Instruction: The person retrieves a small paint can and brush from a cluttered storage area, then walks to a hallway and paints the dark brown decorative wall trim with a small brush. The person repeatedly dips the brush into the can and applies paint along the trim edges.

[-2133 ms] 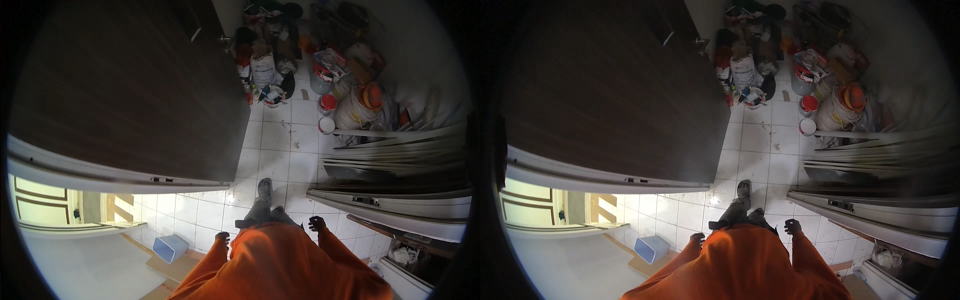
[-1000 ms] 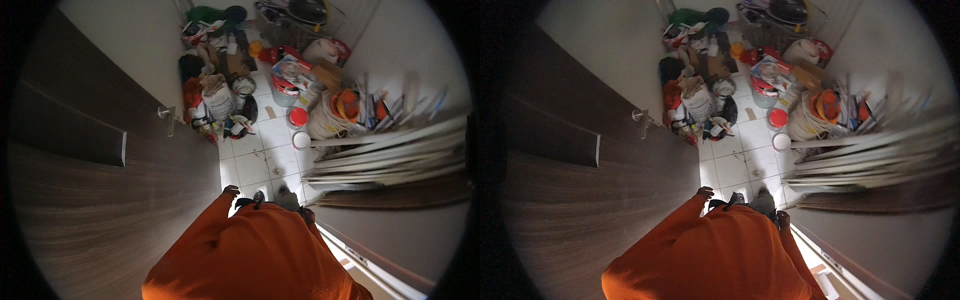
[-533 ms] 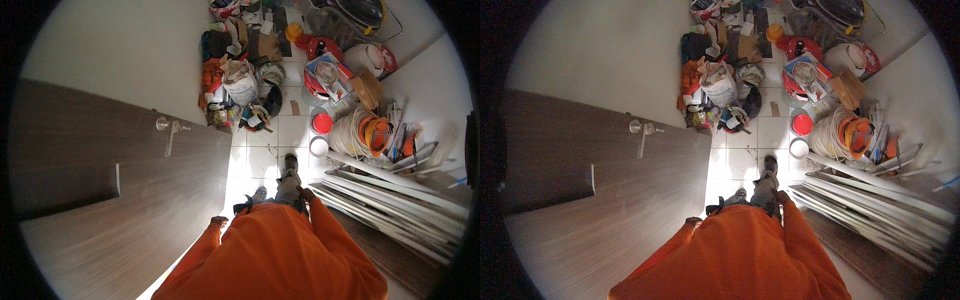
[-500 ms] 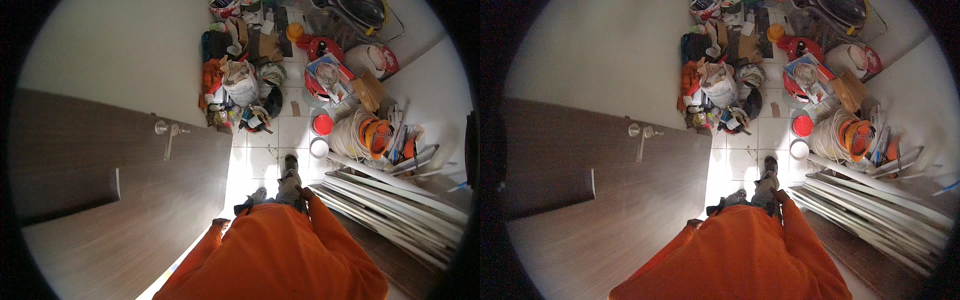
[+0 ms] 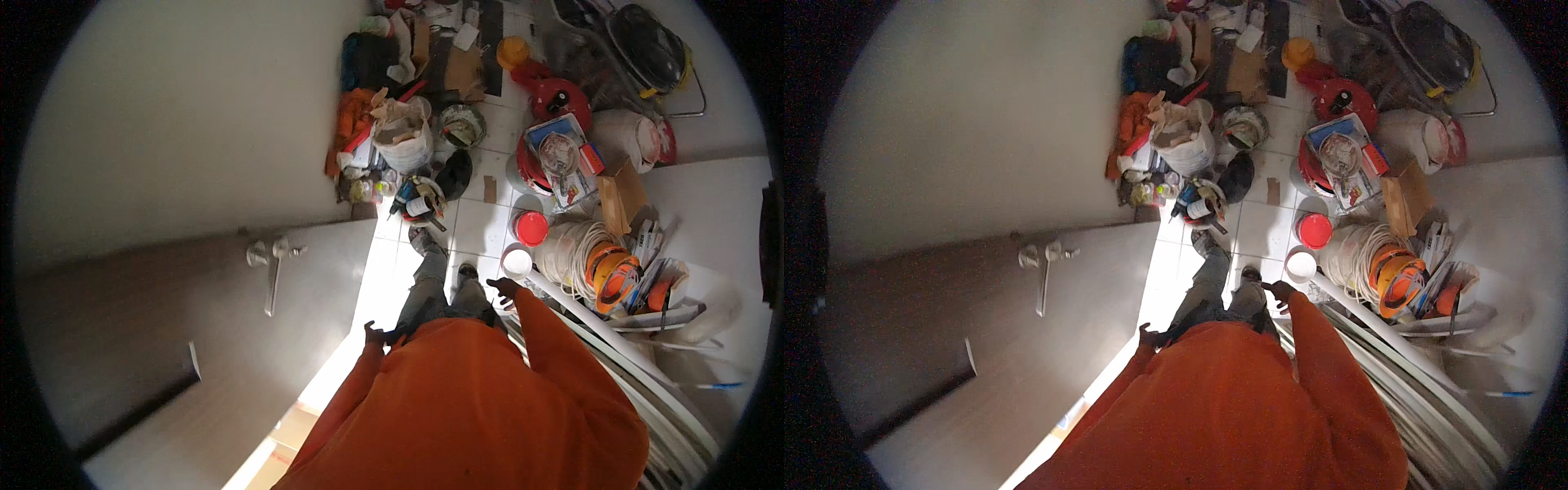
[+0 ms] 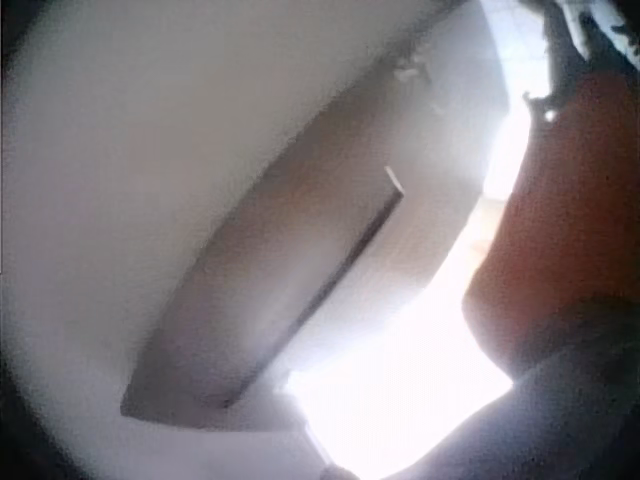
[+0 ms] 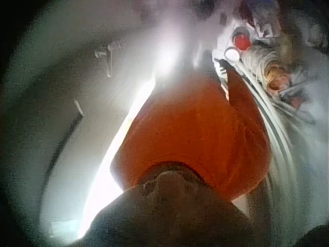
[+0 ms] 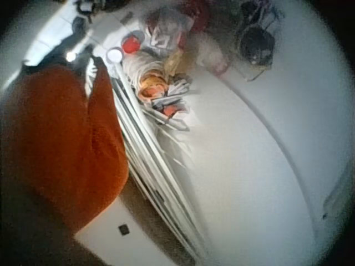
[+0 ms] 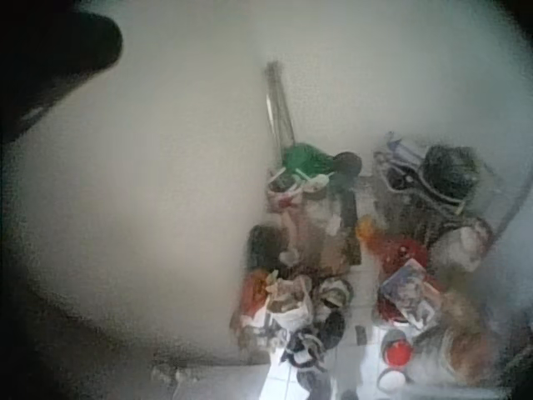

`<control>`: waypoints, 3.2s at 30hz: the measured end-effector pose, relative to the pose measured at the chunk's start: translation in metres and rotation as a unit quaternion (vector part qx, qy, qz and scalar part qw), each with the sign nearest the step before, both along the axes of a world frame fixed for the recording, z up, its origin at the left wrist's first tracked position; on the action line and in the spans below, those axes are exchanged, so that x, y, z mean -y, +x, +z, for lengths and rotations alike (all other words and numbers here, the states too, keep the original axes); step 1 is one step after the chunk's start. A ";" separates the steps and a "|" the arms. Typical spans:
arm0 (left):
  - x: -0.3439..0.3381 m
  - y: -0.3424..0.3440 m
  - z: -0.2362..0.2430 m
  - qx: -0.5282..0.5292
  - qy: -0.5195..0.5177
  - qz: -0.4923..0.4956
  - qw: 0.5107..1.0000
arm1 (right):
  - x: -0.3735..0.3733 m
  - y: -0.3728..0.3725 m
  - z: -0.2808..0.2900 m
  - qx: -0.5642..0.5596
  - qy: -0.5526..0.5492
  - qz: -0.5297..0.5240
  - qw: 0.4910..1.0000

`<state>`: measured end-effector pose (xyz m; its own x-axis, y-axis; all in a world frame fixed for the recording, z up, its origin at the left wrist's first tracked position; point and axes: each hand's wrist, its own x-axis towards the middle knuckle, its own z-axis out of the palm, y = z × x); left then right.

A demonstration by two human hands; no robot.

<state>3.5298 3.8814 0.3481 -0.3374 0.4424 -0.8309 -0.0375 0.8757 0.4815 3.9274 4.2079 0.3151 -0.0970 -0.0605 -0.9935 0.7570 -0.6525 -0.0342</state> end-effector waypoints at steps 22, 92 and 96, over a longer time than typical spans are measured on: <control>-0.232 0.186 -0.138 -0.101 -0.444 -0.124 0.882 | -0.242 -0.231 -0.261 -0.144 0.520 0.203 0.817; -0.316 0.028 -0.478 0.122 -0.039 0.514 0.849 | -0.400 -0.226 -0.337 -0.194 0.475 0.183 0.838; -0.299 0.007 -0.474 0.151 -0.034 0.466 0.871 | -0.403 -0.221 -0.333 -0.160 0.540 0.243 0.790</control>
<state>3.5373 4.1809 -0.1260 -0.2848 0.0394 -0.9578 -0.8632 0.4239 0.2742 3.7062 4.6107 -0.0180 -0.5791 0.6982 -0.4209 0.7493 0.2524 -0.6123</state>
